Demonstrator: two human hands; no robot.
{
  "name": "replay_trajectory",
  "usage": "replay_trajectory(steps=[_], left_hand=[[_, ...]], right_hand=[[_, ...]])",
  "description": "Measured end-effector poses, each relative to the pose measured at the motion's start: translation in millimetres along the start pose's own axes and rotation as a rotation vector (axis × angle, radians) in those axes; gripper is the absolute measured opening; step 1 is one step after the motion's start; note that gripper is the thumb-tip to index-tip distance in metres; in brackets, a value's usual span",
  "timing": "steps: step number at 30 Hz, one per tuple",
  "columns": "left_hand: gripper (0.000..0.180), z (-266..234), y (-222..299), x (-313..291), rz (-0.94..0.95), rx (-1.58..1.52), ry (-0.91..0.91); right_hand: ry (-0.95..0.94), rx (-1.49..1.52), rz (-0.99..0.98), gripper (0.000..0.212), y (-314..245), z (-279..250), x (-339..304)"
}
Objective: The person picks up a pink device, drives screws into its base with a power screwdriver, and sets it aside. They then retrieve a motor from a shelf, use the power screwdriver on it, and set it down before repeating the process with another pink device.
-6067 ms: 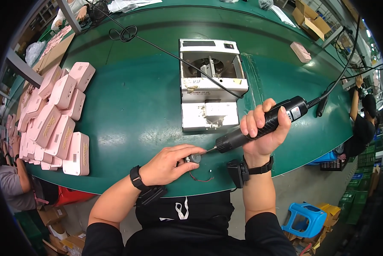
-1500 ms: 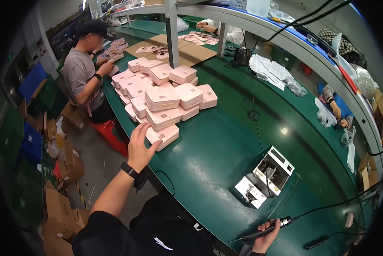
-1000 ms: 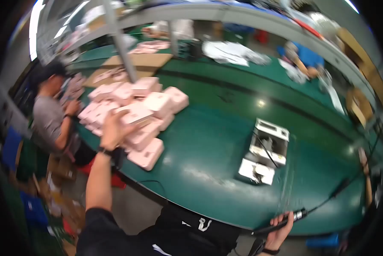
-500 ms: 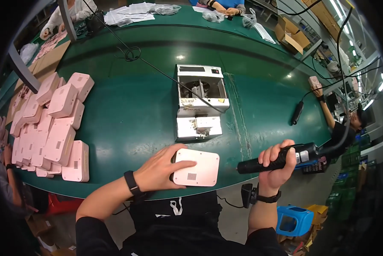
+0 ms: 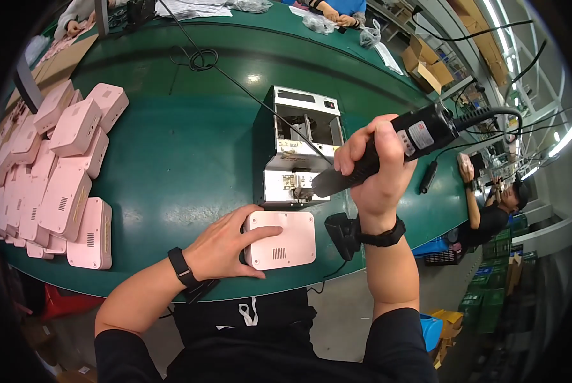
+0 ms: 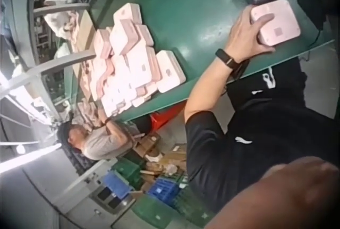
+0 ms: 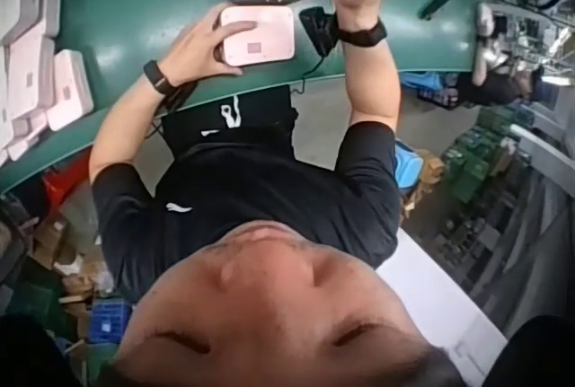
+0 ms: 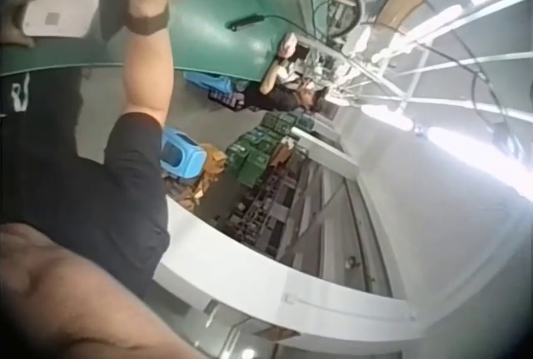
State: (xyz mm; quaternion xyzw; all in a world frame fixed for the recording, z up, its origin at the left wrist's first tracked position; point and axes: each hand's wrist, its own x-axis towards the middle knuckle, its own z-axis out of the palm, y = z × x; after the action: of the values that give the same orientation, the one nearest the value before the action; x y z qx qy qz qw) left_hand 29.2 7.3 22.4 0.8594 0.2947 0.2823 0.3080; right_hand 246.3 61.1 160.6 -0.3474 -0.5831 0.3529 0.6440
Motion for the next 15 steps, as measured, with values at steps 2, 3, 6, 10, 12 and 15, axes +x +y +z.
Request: replay_trajectory(steps=[2, 3, 6, 10, 12, 15], left_hand=[[0.078, -1, -3, -5, -0.002, 0.003, -0.010], [0.078, 0, -3, -6, -0.005, 0.002, -0.007], [0.078, 2, -4, -4, 0.011, 0.015, 0.014], [0.081, 1, -4, -4, 0.007, 0.011, 0.008], [0.080, 2, -4, -3, 0.008, 0.011, 0.007], [0.080, 3, -3, -2, 0.008, 0.016, 0.012]], right_hand=[[-0.032, 0.021, 0.063, 0.021, 1, 3, -2], [-0.046, 0.032, 0.094, 0.021, 2, 3, -3], [-0.032, 0.004, 0.086, 0.021, -2, -6, -15], [0.000, -0.002, 0.090, 0.019, -6, -21, -29], [0.017, 0.000, 0.084, 0.019, -8, -26, -33], [0.026, 0.017, 0.080, 0.017, -8, -29, -36]])
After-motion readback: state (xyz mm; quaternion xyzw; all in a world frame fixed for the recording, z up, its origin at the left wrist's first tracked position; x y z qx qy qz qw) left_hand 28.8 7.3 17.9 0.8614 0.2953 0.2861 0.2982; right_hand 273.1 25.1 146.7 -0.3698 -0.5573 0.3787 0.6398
